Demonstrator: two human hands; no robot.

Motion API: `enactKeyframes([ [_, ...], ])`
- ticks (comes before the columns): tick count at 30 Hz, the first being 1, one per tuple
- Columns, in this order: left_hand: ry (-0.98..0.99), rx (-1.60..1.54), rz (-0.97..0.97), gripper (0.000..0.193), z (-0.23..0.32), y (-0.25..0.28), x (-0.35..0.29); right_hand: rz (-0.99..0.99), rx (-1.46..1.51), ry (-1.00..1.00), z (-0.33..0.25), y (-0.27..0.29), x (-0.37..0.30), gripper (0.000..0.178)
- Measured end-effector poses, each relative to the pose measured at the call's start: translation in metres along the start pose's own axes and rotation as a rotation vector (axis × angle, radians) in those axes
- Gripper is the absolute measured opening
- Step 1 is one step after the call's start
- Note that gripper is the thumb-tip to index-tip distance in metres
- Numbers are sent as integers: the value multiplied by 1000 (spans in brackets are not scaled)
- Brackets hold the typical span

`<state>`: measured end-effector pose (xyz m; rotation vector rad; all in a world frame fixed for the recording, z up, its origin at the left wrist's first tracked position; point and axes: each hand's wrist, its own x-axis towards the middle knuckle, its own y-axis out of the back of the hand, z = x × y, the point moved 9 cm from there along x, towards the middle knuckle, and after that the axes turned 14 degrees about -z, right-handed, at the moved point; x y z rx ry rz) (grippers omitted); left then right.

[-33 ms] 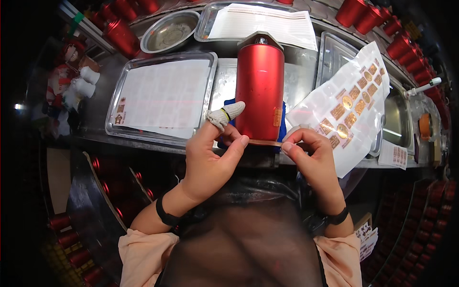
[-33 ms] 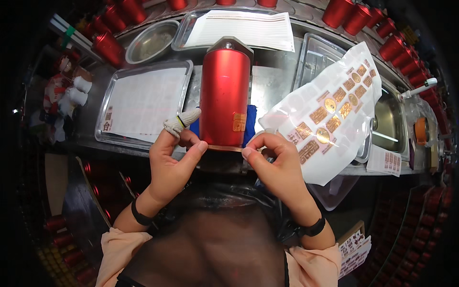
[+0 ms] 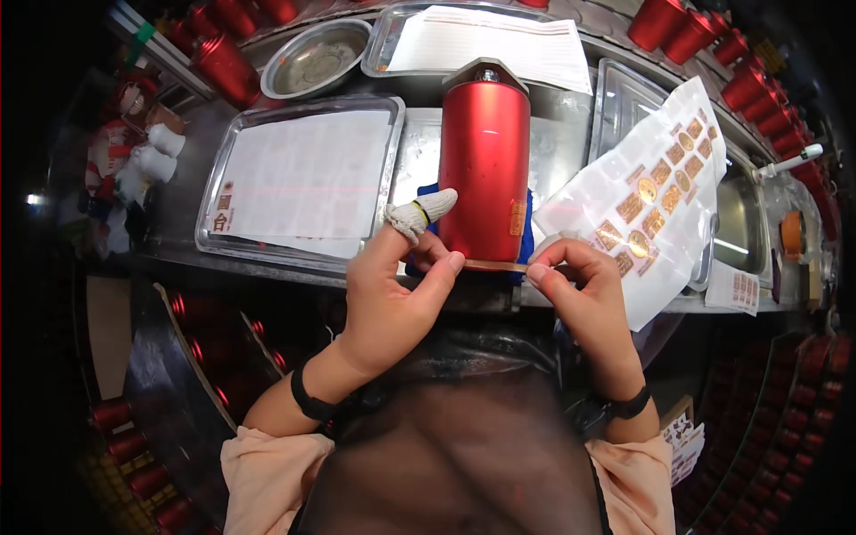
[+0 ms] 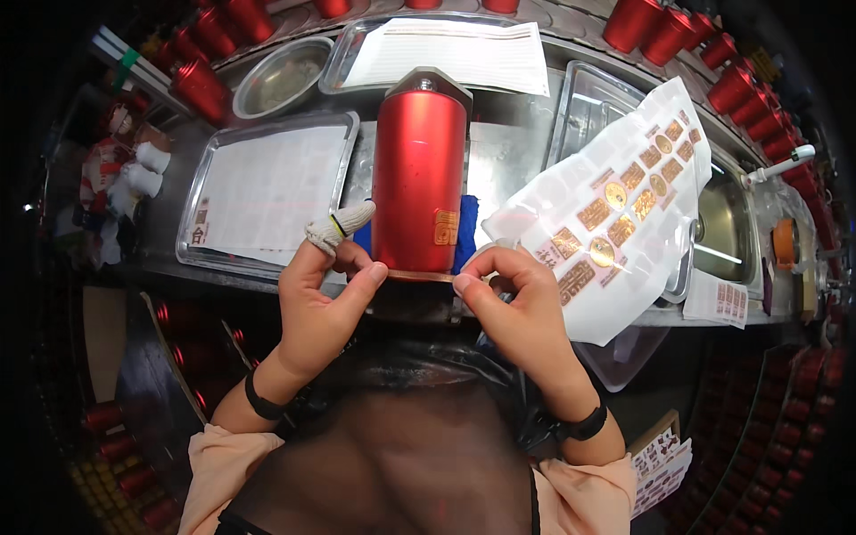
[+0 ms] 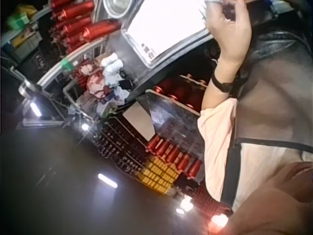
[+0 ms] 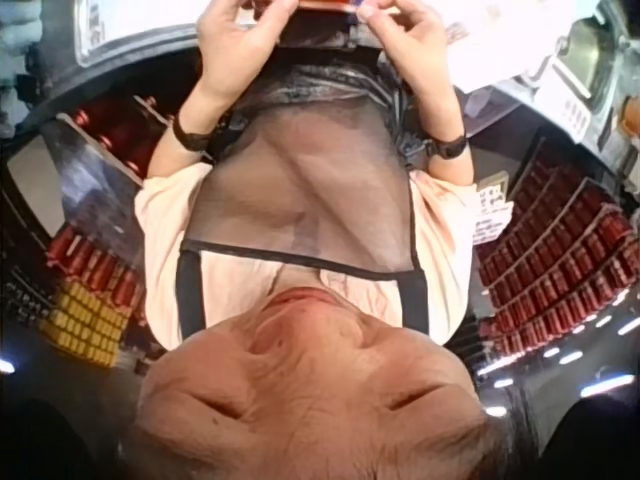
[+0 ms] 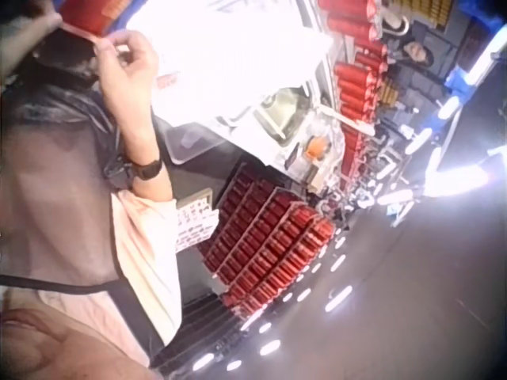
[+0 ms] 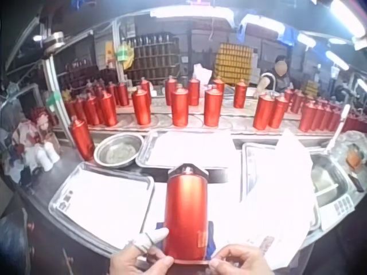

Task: Applying and smoothing decorative labels onto red metal canisters at an industrial workstation.

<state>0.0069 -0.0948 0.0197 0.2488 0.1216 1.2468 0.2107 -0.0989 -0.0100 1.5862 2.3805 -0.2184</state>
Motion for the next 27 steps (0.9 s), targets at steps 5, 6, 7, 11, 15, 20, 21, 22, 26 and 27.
enactKeyframes([
  [5,34,-3,19,51,-14,10,-1,37,-58,15,2,6,-3,10],
  [6,36,37,28,55,-19,15,-3,42,-50,21,2,7,-4,9],
  [7,38,77,37,59,-22,19,-3,47,-42,27,1,7,-5,9],
  [11,65,-166,-80,79,-31,9,6,37,14,-13,-3,4,-6,8],
  [15,38,-263,-174,87,-32,-13,12,57,-16,-14,-4,5,-7,8],
  [20,-23,-202,-125,86,-27,-13,11,71,-35,-30,1,9,-6,8],
  [21,-21,-200,-126,87,-27,-13,12,78,-29,-18,1,9,-6,9],
  [22,-20,-200,-128,87,-27,-15,12,86,-22,-7,0,9,-6,9],
  [26,-33,-237,-129,86,-29,-17,13,87,-26,-1,3,9,-4,10],
  [27,-45,-186,-144,85,-29,-17,12,89,-35,-12,4,9,-4,10],
])
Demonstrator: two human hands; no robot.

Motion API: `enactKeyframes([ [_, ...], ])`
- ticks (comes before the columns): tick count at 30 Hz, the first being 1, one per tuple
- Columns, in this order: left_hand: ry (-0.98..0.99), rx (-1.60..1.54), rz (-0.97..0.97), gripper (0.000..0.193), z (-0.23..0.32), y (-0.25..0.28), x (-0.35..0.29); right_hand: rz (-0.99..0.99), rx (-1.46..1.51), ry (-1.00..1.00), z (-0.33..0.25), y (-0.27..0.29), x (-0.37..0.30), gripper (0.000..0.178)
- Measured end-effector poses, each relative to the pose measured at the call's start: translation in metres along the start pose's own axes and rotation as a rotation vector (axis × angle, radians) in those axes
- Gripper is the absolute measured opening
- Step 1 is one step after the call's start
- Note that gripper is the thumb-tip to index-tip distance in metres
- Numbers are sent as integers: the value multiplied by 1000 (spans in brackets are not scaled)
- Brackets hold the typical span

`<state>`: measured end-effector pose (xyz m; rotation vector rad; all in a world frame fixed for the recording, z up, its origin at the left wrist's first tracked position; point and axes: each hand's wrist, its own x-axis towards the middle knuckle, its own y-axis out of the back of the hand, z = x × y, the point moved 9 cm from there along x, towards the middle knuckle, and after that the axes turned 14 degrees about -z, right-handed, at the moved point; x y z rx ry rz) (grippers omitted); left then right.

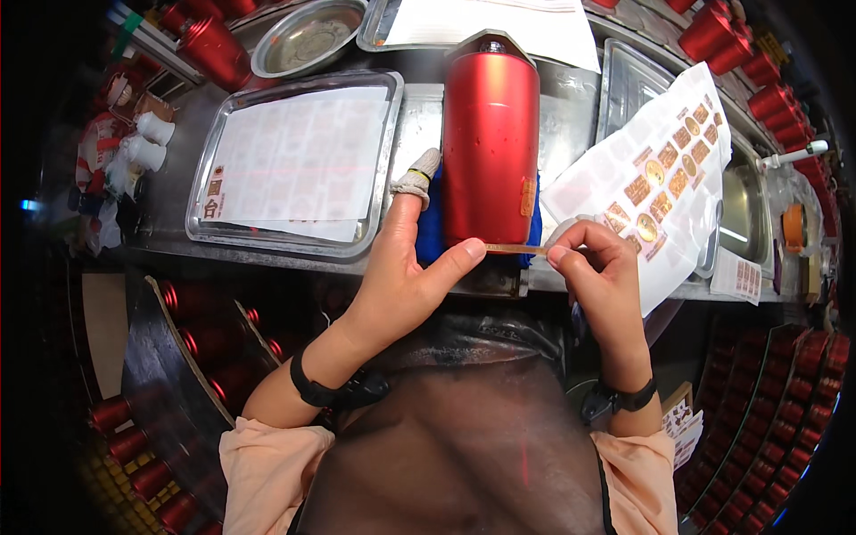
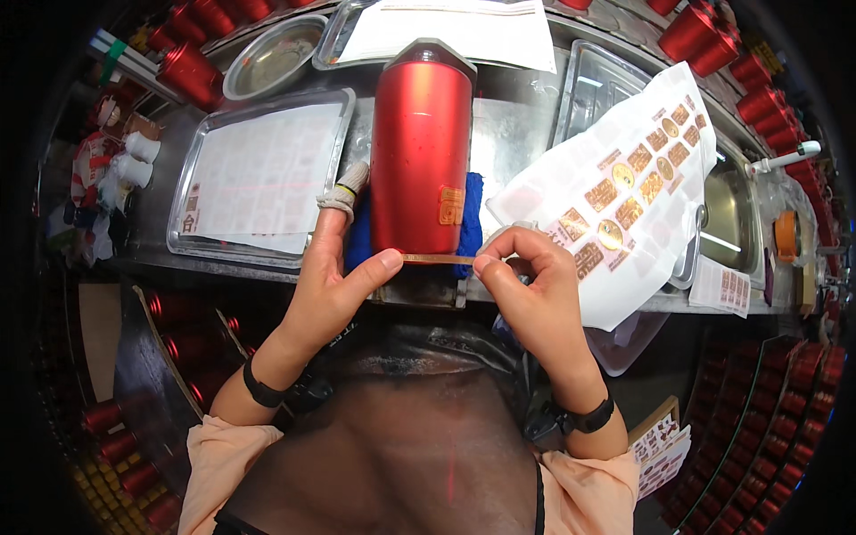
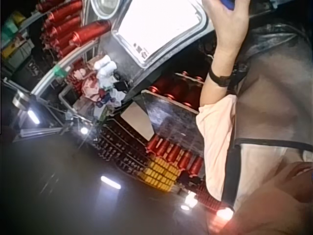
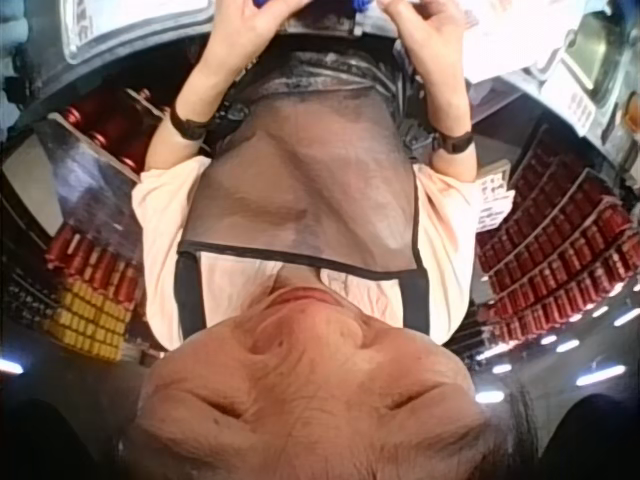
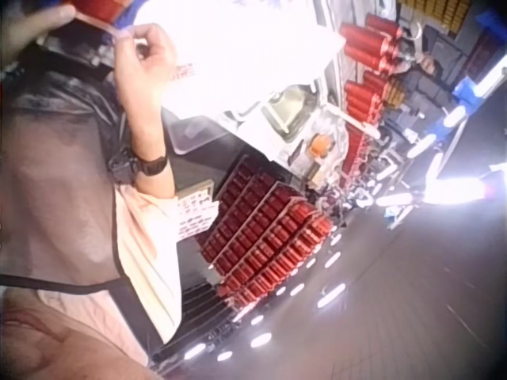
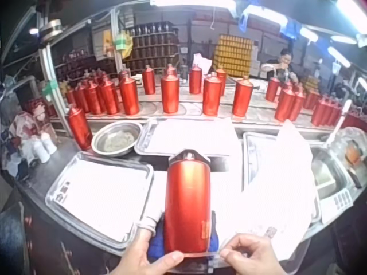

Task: Applying and smoothing decorative labels onto red metal canisters at an industrial workstation.

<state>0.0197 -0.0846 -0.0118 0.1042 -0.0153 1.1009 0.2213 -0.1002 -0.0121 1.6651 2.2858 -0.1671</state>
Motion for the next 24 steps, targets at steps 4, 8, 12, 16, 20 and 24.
enactKeyframes([
  [4,58,-18,12,82,-8,6,-5,-16,-12,11,0,-2,3,10],
  [8,98,-286,20,78,-13,13,-9,-13,30,-9,5,-3,0,9],
  [12,71,-189,-25,78,-6,8,-8,-9,41,8,1,-4,-1,8],
  [16,10,-76,16,81,-3,4,-2,0,42,9,1,-2,-1,9],
  [20,8,-50,12,81,-5,4,0,11,-4,-9,5,0,1,9],
  [24,25,44,-6,81,-4,3,-2,11,-6,25,9,1,4,11],
])
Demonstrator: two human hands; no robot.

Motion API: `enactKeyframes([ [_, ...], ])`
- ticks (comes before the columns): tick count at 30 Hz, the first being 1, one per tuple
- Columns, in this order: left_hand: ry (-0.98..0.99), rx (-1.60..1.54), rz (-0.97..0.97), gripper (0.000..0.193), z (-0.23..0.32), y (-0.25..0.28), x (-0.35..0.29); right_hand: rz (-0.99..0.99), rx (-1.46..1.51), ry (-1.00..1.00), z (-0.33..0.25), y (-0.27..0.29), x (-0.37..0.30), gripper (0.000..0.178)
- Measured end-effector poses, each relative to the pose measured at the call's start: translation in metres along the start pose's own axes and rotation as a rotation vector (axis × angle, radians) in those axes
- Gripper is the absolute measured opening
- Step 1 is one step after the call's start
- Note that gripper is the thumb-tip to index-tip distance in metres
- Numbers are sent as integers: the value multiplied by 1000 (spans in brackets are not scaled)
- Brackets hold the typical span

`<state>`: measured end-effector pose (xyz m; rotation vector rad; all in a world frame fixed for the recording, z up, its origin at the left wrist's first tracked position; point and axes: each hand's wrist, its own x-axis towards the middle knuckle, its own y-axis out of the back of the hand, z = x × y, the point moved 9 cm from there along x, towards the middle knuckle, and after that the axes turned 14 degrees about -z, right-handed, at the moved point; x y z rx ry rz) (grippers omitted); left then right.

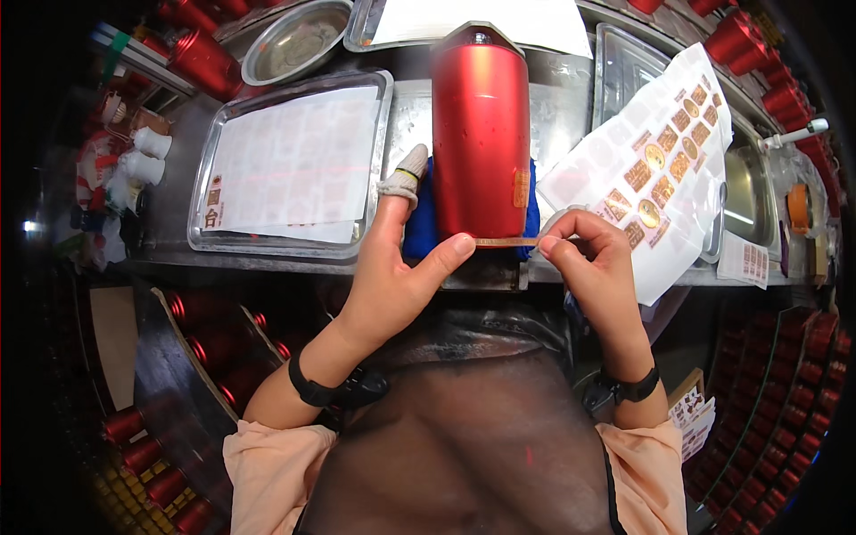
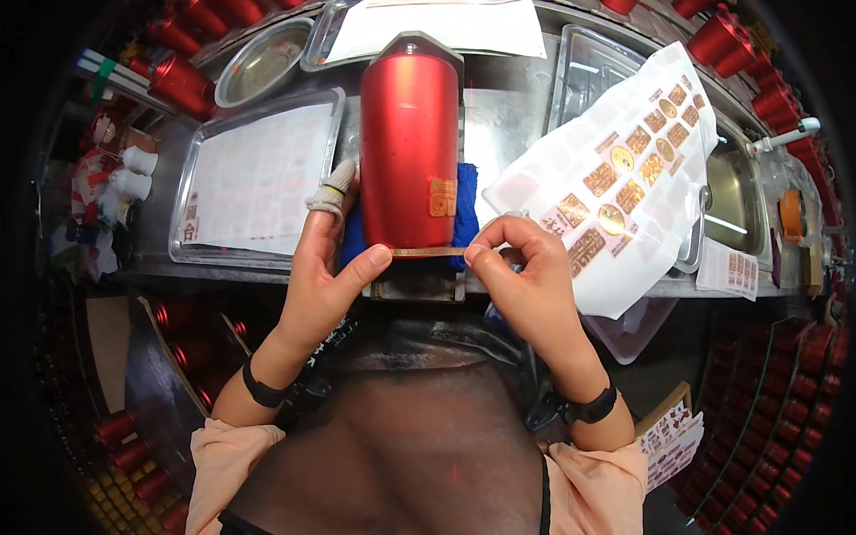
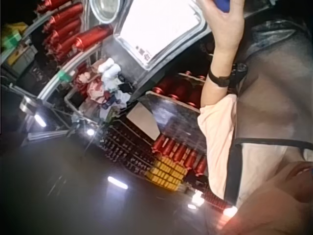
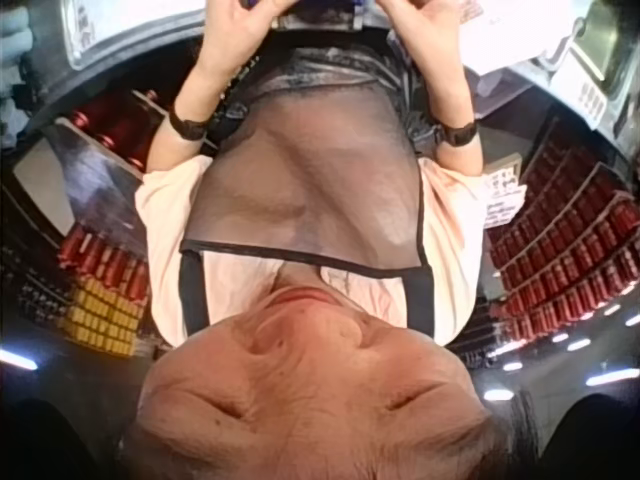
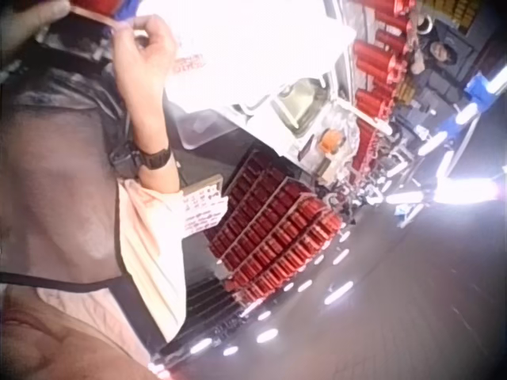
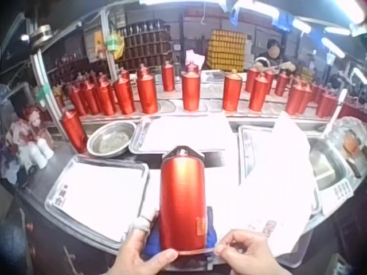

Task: Applying and smoothing decorative labels onto red metal canisters at an industrial workstation.

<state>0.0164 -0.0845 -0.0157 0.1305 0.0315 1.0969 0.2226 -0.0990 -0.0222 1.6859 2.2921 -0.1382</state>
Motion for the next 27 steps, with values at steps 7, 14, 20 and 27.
enactKeyframes([
  [7,-269,762,-126,46,54,-1,-22,-1,-11,-14,2,-2,3,11],
  [14,-268,819,-71,31,47,-3,-22,3,-2,21,6,-1,4,12],
  [20,-212,707,-57,30,39,2,-28,-18,13,8,8,-2,7,12],
  [27,-323,867,-64,31,62,-9,-16,-23,49,-9,15,-4,10,10],
])
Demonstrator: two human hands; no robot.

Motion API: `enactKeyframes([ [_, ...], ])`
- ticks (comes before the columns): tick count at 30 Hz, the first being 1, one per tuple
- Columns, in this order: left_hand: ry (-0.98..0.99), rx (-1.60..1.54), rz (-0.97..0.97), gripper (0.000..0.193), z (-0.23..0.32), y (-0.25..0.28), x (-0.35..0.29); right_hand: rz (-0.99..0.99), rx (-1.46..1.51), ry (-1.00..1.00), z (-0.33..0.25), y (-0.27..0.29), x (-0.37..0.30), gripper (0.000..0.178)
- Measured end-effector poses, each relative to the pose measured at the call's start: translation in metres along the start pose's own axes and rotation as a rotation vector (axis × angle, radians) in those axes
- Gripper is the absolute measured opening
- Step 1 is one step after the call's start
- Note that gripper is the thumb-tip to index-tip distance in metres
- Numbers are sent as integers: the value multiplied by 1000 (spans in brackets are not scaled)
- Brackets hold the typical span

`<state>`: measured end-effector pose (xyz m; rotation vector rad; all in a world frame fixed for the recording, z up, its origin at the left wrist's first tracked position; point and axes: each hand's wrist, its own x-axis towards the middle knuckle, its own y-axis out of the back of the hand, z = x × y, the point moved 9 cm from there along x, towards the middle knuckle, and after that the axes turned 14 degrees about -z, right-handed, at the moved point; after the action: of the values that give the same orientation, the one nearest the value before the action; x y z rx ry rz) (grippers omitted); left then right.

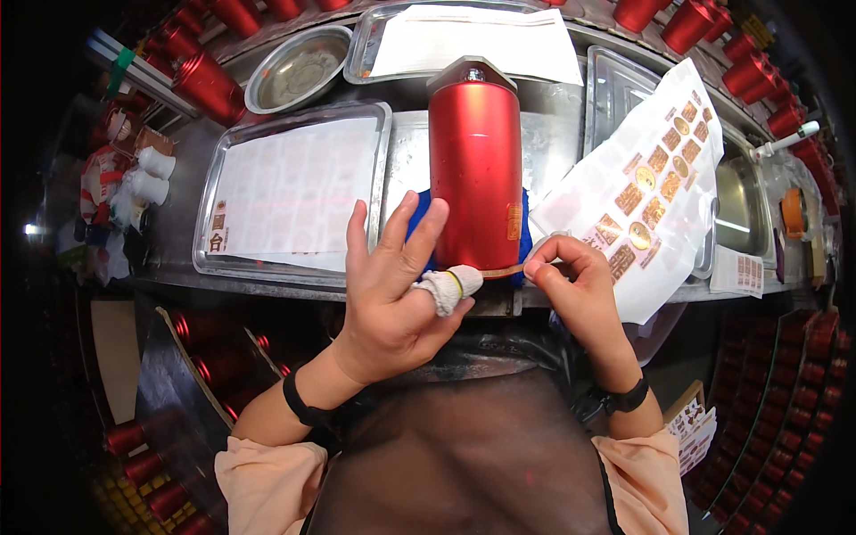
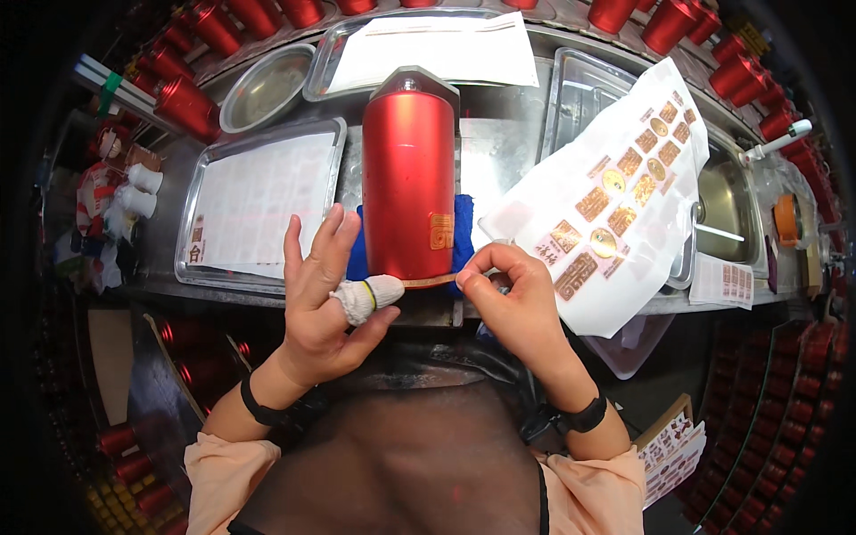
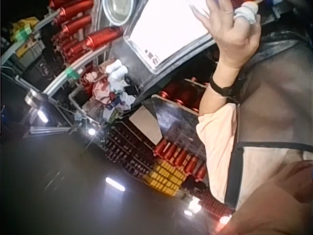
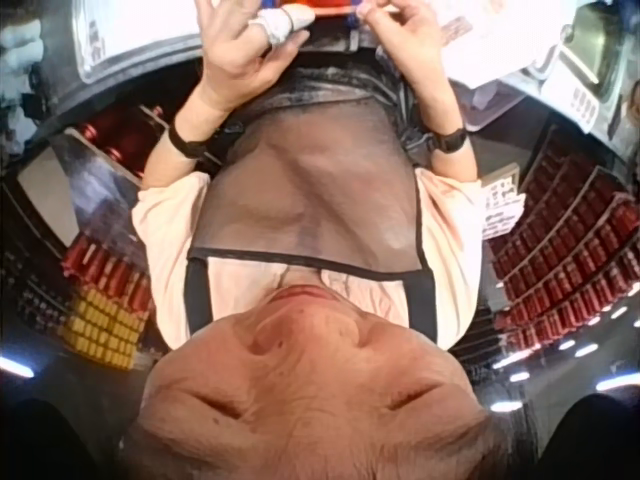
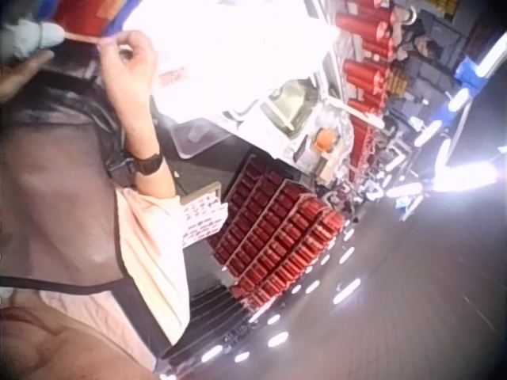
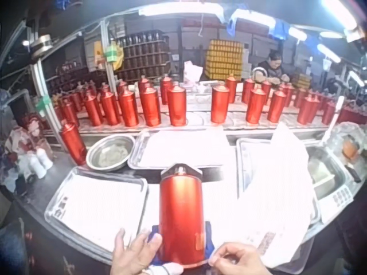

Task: Applying and smoothing decorative labels onto red metal canisters at an industrial workstation.

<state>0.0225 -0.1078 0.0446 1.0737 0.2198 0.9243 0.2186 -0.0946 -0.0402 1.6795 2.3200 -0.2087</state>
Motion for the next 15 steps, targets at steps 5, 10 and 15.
enactKeyframes([
  [5,-112,161,2,19,21,-1,20,-9,-10,-5,1,-3,0,10],
  [10,-213,214,60,26,33,-16,41,7,-52,22,2,-1,-2,9],
  [15,-141,12,151,17,-3,-13,13,-47,-86,31,-11,-9,-3,8],
])
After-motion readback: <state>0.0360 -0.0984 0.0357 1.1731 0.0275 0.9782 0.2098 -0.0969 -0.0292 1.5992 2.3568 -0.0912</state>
